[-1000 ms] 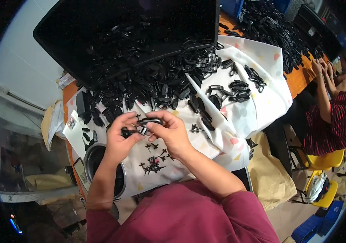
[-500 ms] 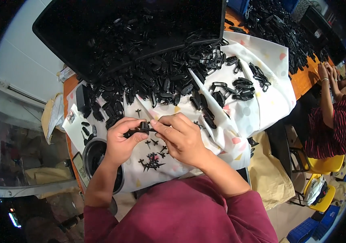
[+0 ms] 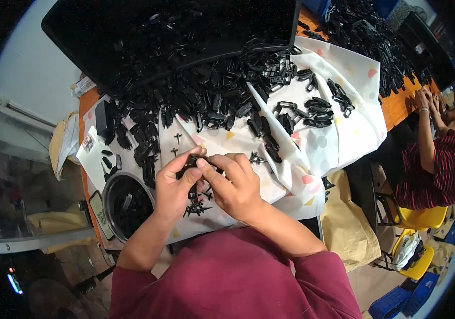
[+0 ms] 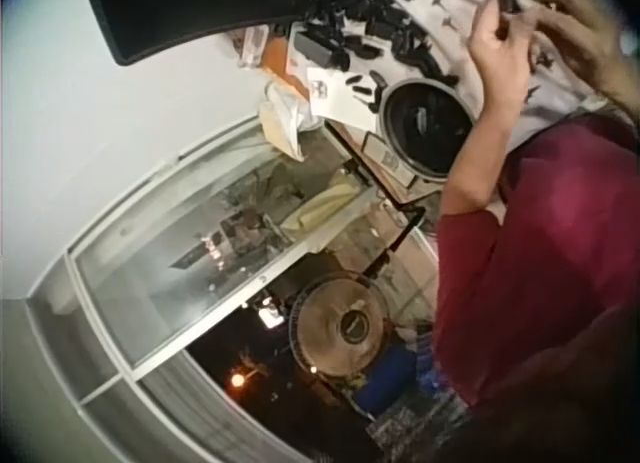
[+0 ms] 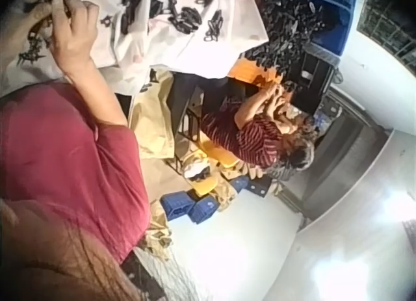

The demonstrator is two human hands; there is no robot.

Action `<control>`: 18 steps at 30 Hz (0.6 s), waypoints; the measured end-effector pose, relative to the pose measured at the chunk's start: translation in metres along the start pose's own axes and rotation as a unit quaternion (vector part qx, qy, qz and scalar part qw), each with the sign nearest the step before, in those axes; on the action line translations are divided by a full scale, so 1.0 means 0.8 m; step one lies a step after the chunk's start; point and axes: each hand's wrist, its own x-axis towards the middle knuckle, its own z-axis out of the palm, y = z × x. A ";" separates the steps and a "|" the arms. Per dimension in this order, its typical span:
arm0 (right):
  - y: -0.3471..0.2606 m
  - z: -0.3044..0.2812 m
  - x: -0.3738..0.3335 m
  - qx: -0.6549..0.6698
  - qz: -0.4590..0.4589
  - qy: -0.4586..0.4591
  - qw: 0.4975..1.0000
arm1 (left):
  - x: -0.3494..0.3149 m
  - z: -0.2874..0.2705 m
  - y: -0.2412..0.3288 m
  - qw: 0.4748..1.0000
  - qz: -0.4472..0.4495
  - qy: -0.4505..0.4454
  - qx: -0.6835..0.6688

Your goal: Assembling small black plastic components at a manufacturing workbench.

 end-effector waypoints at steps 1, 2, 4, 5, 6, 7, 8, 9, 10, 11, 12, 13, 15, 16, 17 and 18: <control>0.000 -0.001 0.000 0.057 0.044 -0.012 0.997 | 0.001 0.001 -0.001 1.000 -0.001 0.004 0.000; -0.001 -0.001 0.000 0.113 0.089 -0.025 0.989 | 0.001 0.003 -0.001 0.999 0.003 0.001 -0.032; -0.015 -0.005 -0.001 0.291 0.258 -0.039 0.920 | 0.001 -0.005 -0.008 0.997 0.035 -0.051 -0.053; -0.021 -0.009 -0.004 0.446 0.415 -0.046 0.792 | -0.002 -0.012 -0.007 0.996 0.031 -0.055 -0.055; -0.025 -0.006 -0.006 0.406 0.357 -0.058 0.839 | -0.005 -0.022 -0.005 0.987 -0.025 -0.078 -0.135; -0.030 -0.009 -0.001 0.397 0.351 -0.070 0.845 | -0.007 -0.028 -0.004 0.968 -0.080 -0.103 -0.216; -0.029 -0.006 -0.002 0.327 0.305 -0.088 0.890 | -0.010 -0.029 0.001 0.968 -0.083 -0.085 -0.222; -0.027 -0.003 -0.003 0.255 0.258 -0.108 0.926 | -0.016 -0.035 0.000 0.960 -0.100 -0.075 -0.249; -0.027 -0.001 0.001 0.256 0.260 -0.131 0.922 | -0.023 -0.039 0.005 0.971 -0.096 -0.064 -0.209; -0.018 0.000 0.001 0.258 0.263 -0.130 0.921 | -0.031 -0.048 0.010 0.980 -0.090 -0.049 -0.168; -0.003 0.001 -0.001 0.229 0.308 -0.180 0.906 | -0.042 -0.066 0.013 0.998 -0.052 0.002 0.026; 0.014 0.009 -0.007 0.204 0.348 -0.235 0.884 | -0.056 -0.091 0.013 0.974 -0.013 0.058 0.219; 0.090 0.009 -0.033 -0.032 0.329 -0.160 0.930 | -0.066 -0.118 0.027 0.812 0.117 0.134 0.556; 0.105 0.008 -0.028 -0.122 0.302 -0.153 0.933 | -0.078 -0.131 0.027 0.776 0.074 0.168 0.603; 0.111 0.006 -0.018 -0.188 0.291 -0.177 0.921 | -0.088 -0.150 0.019 0.769 0.052 0.167 0.615; 0.128 0.011 -0.022 -0.249 0.261 -0.213 0.908 | -0.092 -0.158 0.012 0.743 0.054 0.149 0.650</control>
